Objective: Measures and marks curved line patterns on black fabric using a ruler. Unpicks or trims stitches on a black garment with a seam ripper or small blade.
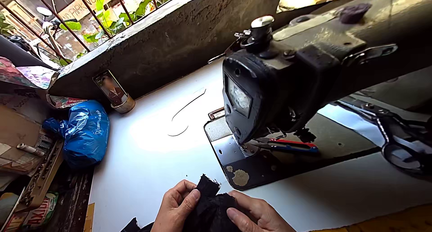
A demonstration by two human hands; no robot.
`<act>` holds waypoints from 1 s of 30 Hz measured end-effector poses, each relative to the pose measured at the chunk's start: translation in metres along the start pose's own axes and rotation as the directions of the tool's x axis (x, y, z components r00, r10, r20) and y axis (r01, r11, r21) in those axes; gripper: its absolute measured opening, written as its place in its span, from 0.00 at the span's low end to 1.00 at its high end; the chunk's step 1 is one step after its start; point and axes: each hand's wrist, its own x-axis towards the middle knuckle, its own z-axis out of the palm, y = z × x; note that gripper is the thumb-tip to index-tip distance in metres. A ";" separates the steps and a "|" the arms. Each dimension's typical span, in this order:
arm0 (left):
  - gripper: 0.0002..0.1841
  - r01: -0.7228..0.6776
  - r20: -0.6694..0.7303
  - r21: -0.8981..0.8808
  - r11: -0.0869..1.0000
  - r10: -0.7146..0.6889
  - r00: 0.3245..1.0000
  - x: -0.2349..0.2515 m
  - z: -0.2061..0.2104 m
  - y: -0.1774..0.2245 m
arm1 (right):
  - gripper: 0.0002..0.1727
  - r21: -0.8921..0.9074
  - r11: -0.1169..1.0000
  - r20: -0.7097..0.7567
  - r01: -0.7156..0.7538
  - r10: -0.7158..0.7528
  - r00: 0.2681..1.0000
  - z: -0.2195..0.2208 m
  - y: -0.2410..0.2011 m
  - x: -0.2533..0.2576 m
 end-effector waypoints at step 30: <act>0.06 -0.208 -0.054 0.106 0.972 0.214 0.975 0.000 -0.002 -0.002 | 0.12 -0.049 0.996 0.030 0.076 -0.074 0.997 0.007 -0.001 0.003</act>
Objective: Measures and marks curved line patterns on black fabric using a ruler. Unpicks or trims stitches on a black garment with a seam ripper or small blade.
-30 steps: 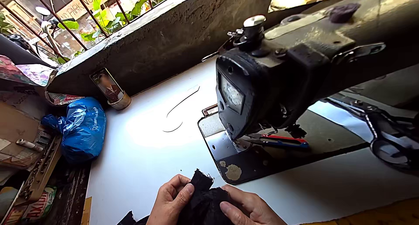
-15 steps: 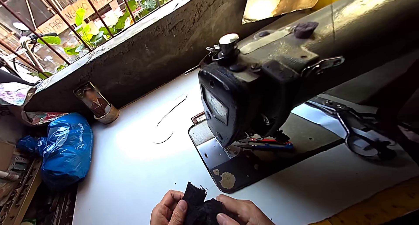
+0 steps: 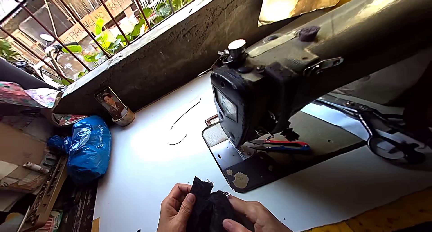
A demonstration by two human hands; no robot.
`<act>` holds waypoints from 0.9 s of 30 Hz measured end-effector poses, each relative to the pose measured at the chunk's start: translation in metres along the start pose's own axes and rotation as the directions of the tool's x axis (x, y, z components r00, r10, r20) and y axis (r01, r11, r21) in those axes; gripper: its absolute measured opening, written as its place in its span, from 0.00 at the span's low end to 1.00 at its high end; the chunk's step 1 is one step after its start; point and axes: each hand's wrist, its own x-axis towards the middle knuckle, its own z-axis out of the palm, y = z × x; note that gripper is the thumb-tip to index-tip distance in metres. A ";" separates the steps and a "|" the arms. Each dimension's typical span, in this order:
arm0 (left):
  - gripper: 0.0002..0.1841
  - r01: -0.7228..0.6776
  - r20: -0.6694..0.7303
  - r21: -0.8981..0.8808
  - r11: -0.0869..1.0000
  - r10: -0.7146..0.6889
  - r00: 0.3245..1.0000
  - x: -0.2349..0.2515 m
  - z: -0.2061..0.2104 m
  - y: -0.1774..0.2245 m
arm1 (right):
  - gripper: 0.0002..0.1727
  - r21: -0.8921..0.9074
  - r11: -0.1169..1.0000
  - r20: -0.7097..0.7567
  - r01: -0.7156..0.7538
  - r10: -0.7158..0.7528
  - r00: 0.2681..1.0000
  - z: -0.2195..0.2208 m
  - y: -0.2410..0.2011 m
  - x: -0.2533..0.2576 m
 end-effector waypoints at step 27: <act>0.11 -0.213 -0.022 0.165 0.963 0.219 0.975 0.008 0.005 -0.015 | 0.12 -0.089 0.996 -0.066 0.009 -0.015 0.998 -0.002 0.001 -0.009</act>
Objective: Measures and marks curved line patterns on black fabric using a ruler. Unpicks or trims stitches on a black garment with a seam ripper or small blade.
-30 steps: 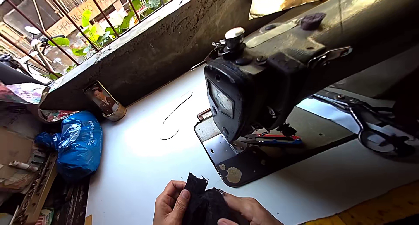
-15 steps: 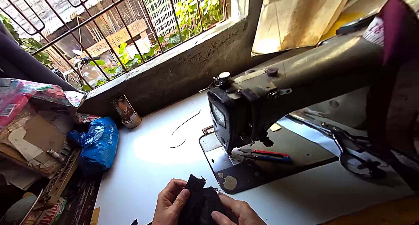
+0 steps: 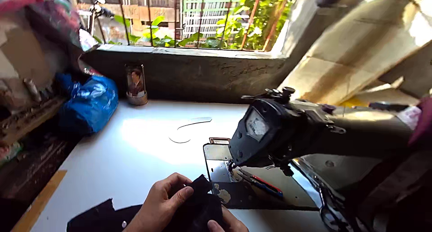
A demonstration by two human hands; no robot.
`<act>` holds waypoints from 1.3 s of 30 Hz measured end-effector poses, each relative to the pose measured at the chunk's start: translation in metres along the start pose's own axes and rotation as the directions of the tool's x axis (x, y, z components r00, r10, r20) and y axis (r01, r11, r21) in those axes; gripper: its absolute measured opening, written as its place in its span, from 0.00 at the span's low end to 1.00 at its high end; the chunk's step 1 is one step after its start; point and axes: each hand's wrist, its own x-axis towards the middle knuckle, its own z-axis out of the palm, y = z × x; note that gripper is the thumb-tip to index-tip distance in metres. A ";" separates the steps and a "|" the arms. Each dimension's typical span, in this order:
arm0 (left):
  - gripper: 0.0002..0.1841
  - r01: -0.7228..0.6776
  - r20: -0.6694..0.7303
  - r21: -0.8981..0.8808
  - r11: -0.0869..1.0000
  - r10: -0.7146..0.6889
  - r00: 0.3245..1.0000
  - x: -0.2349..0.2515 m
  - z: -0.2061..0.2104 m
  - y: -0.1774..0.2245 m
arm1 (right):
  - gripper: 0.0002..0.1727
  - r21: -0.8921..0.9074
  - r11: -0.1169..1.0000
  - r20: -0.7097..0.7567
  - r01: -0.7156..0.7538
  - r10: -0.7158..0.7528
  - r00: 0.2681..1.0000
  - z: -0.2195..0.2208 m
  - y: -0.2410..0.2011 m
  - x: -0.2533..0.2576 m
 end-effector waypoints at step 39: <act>0.08 -0.490 0.063 0.626 0.606 0.588 0.807 0.014 0.012 -0.031 | 0.17 -0.605 0.668 0.273 0.433 -0.338 0.901 -0.021 -0.007 0.090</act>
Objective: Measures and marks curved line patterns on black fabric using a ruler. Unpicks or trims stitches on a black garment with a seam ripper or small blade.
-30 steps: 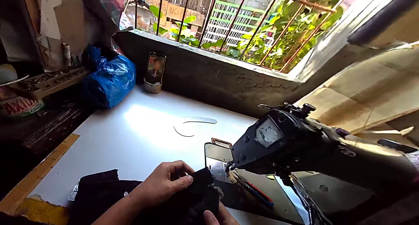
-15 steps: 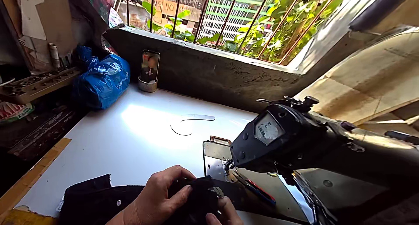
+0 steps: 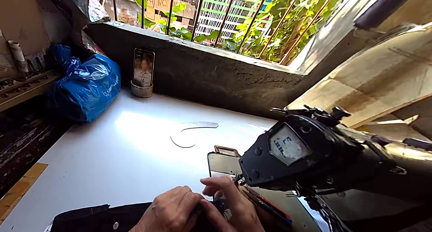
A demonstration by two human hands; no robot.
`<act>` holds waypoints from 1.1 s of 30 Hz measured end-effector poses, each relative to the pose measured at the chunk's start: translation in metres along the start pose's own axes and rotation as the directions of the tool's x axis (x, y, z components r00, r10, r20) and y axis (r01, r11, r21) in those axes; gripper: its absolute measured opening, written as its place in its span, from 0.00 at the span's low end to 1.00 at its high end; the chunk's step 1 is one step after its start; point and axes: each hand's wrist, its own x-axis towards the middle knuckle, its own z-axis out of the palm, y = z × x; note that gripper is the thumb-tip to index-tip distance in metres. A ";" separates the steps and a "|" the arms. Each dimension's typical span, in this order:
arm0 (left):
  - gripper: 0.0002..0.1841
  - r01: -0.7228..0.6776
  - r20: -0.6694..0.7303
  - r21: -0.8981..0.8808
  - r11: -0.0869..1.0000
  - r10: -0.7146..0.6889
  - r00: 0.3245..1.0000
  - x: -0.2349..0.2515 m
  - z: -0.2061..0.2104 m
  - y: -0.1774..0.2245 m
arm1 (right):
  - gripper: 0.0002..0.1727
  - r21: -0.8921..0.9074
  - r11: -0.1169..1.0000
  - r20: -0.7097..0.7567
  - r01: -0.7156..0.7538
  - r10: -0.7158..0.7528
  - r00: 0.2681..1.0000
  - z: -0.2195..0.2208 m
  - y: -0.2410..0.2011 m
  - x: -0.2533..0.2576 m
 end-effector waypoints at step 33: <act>0.18 0.467 0.414 -0.119 0.876 -0.384 0.825 0.020 -0.030 0.008 | 0.04 0.508 0.844 0.128 -0.171 0.123 0.984 0.014 0.018 -0.022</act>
